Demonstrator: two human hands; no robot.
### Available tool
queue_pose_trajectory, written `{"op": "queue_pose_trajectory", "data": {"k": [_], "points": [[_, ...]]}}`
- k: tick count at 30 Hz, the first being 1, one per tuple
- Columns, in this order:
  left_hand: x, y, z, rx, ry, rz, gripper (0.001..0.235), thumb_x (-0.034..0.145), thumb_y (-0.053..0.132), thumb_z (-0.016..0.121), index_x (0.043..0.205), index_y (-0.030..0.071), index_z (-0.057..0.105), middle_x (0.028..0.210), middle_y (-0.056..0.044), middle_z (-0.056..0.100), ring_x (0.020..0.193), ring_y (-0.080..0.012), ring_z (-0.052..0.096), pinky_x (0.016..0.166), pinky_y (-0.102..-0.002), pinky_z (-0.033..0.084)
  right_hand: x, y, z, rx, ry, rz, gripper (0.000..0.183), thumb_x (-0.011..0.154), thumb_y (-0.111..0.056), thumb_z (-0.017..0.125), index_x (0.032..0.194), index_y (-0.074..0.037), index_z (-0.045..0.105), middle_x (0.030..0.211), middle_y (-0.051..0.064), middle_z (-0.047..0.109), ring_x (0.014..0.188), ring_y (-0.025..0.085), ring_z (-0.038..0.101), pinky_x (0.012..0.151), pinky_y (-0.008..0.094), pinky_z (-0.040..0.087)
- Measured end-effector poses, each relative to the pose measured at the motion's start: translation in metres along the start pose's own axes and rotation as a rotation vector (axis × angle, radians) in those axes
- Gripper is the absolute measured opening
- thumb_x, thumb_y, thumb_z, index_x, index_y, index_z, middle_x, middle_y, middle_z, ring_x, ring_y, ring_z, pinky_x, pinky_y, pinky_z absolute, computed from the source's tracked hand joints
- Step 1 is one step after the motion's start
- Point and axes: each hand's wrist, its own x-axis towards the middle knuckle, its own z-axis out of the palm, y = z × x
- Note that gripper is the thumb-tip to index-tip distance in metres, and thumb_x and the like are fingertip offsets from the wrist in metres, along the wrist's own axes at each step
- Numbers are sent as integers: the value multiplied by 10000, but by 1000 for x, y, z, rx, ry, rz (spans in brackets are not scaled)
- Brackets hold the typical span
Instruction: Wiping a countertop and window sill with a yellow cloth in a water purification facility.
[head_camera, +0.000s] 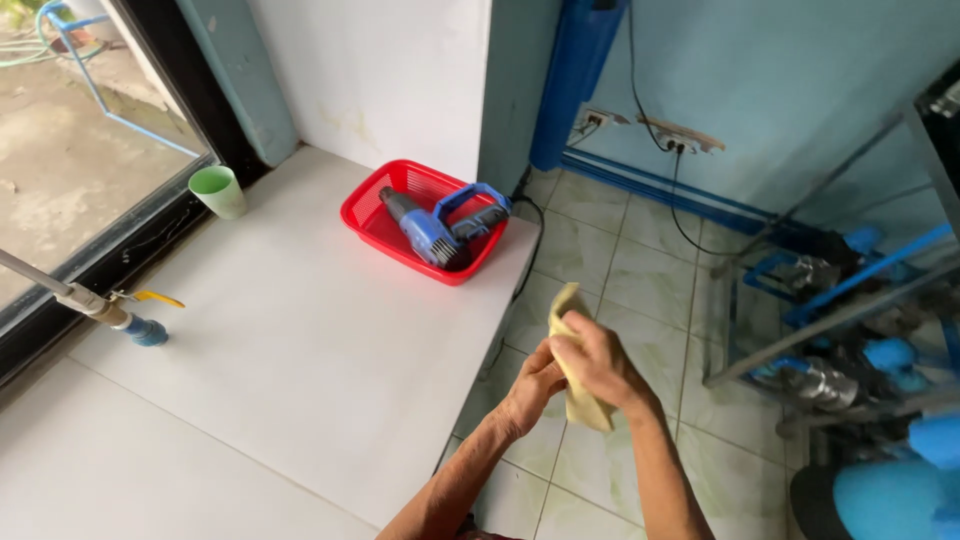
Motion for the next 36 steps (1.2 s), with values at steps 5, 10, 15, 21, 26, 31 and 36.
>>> {"op": "queue_pose_trajectory", "data": {"k": [5, 10, 15, 21, 26, 31, 36], "points": [[31, 35, -23, 79, 186, 5, 545, 1032, 234, 495, 1544, 147, 329, 1309, -62, 586, 1173, -176, 558, 1008, -334, 472, 50, -29, 21, -266, -10, -255, 206, 971, -196, 638, 1050, -31, 544, 887, 118, 642, 776, 237, 648, 687, 397, 489], [18, 66, -17, 12, 406, 171, 654, 1016, 200, 470, 1624, 240, 233, 1227, -92, 596, 955, -198, 533, 763, -373, 434, 68, -25, 28, 117, -92, -118, 161, 993, -170, 597, 1091, -42, 588, 866, 69, 651, 784, 167, 602, 698, 338, 524], [-15, 112, -26, 1038, 755, 681, 431, 980, 86, 641, 1401, 93, 551, 1380, -171, 587, 1243, -354, 562, 1070, -444, 479, 80, -1, 41, 1054, -96, 82, 255, 941, -117, 617, 1191, -67, 608, 1063, -11, 667, 984, 81, 625, 871, 266, 522], [-3, 76, -104, 1588, 622, 397, 629, 703, 100, 705, 1317, 48, 576, 1366, -180, 532, 1322, -444, 442, 1104, -595, 301, 138, 118, 93, -63, 50, 125, 403, 952, -159, 664, 1312, -54, 518, 1088, 91, 634, 930, 212, 647, 828, 351, 522], [-3, 25, -139, 1761, 490, 289, 607, 878, 219, 655, 1439, 31, 516, 1469, -198, 468, 1417, -450, 377, 1170, -574, 282, 134, 137, 133, -224, 240, -394, 414, 922, -33, 648, 1327, -69, 571, 1282, 179, 593, 1156, 345, 572, 967, 419, 504], [20, 22, -139, 1871, 453, 356, 673, 907, 272, 619, 1498, -1, 449, 1545, -248, 375, 1443, -489, 298, 1181, -618, 223, 136, 134, 151, -308, 82, -425, 454, 878, 23, 603, 1329, -16, 561, 1393, 217, 551, 1329, 431, 494, 1127, 485, 415], [54, 0, -147, 1861, 406, 298, 731, 858, 217, 580, 1504, -71, 396, 1602, -262, 336, 1501, -480, 264, 1202, -605, 202, 152, 110, 130, -215, 80, -395, 545, 831, 72, 508, 1376, 88, 503, 1451, 287, 488, 1341, 465, 460, 1126, 493, 401]]}}
